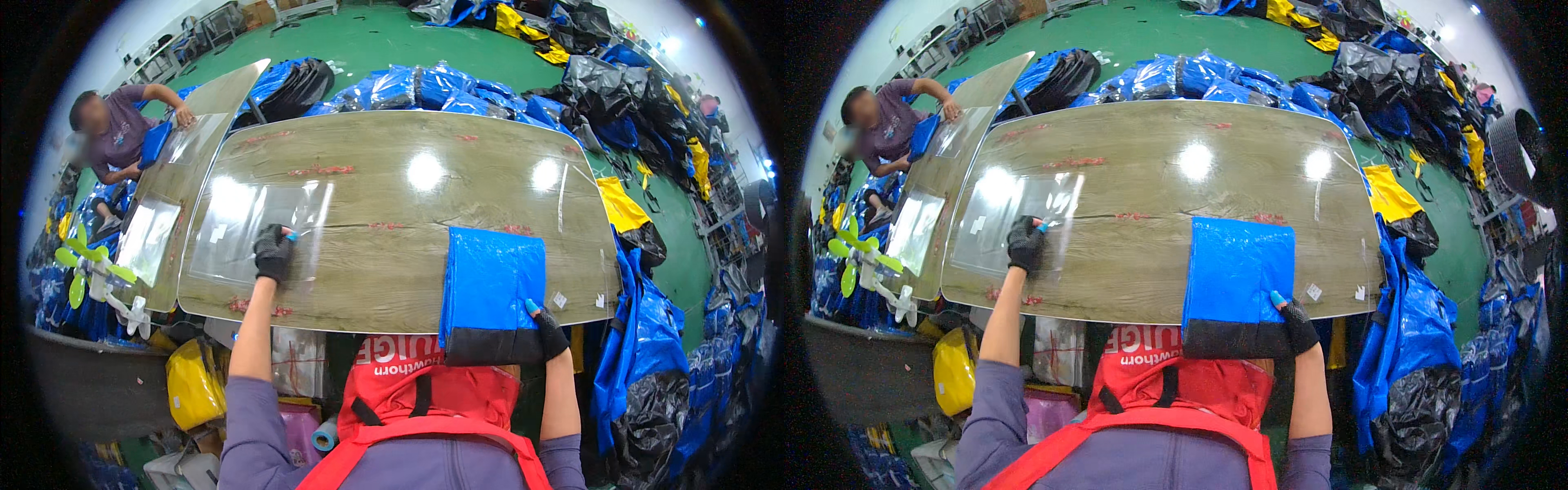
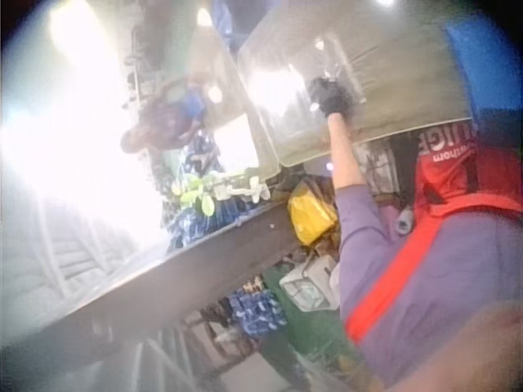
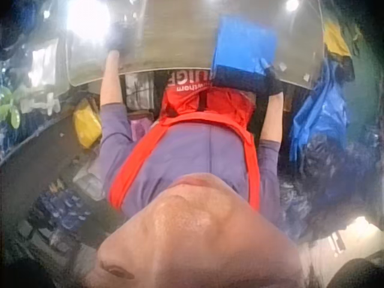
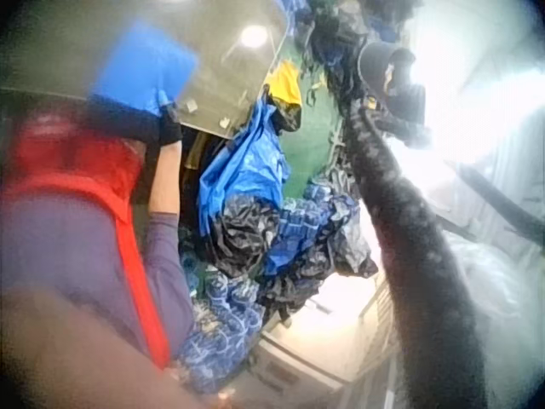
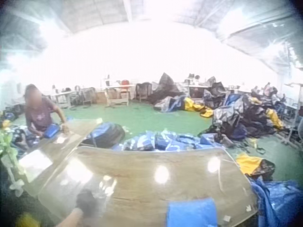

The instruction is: The person repeatedly places blue and black plastic bags into a clear plastic sleeve on a table, then folds the sleeve closed. The person handles multiple bags one at a time and repeats the insertion and folding cycle several times.

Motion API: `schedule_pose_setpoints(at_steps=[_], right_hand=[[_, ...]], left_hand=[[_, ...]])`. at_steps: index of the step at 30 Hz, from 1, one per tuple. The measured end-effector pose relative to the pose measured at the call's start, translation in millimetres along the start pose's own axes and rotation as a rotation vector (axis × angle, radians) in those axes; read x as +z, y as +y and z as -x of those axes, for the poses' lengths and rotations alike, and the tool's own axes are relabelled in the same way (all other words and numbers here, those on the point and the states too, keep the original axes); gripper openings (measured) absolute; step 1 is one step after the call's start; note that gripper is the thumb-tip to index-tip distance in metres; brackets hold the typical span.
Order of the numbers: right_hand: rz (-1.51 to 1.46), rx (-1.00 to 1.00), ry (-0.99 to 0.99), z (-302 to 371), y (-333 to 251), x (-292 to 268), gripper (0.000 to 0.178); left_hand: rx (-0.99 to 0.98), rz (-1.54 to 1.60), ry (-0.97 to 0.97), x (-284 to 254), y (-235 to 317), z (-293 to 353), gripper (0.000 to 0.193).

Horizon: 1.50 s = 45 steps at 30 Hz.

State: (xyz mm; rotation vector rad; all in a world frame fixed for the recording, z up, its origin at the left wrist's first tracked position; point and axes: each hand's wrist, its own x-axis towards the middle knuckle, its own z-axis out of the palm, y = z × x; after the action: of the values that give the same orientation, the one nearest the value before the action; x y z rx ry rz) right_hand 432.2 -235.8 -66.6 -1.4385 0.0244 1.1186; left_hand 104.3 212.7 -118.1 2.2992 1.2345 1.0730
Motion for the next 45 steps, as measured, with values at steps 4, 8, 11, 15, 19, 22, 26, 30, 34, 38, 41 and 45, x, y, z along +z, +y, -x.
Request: schedule_pose_setpoints(at_steps=[4,8,11,15,19,22,26,30,34,38,41,45], right_hand=[[-0.015,-0.161,-0.146,1,-7,-5,0.056],[0.134,-0.182,-0.253,16,-30,-6,0.055],[0.386,-0.067,-0.112,36,-37,10,0.054],[0.261,-0.036,-0.275,53,3,53,0.07],[0.379,0.079,-0.776,39,48,66,0.08],[0.912,-0.296,-0.15,-10,41,56,0.035],[0.341,-0.092,-0.404,-61,10,49,0.029],[0.603,-0.319,-0.378,-44,10,52,0.039],[0.237,-0.092,-0.38,1,25,42,0.046],[0.18,-0.135,-0.37,10,35,46,0.038],[0.172,-0.336,-0.169,4,49,62,0.032],[0.243,-0.568,0.022,5,69,72,0.034]], left_hand=[[0.25,0.165,-0.437,44,106,53,0.015],[0.241,0.434,-0.392,75,161,93,0.014],[0.056,0.631,-0.394,66,172,91,0.011],[0.423,0.482,-0.579,25,186,80,0.011],[0.702,0.417,-0.714,-8,197,85,0.011],[0.686,0.435,-0.7,-14,199,92,0.02],[0.776,0.401,-0.68,-12,200,95,0.026],[0.735,0.095,-0.572,-21,200,109,0.029],[0.467,0.097,-0.443,-27,189,139,0.052],[-0.325,0.686,-0.416,-16,169,155,0.063],[-0.678,0.963,-0.595,-9,160,150,0.06],[-0.587,0.827,-0.722,-9,166,136,0.069]])
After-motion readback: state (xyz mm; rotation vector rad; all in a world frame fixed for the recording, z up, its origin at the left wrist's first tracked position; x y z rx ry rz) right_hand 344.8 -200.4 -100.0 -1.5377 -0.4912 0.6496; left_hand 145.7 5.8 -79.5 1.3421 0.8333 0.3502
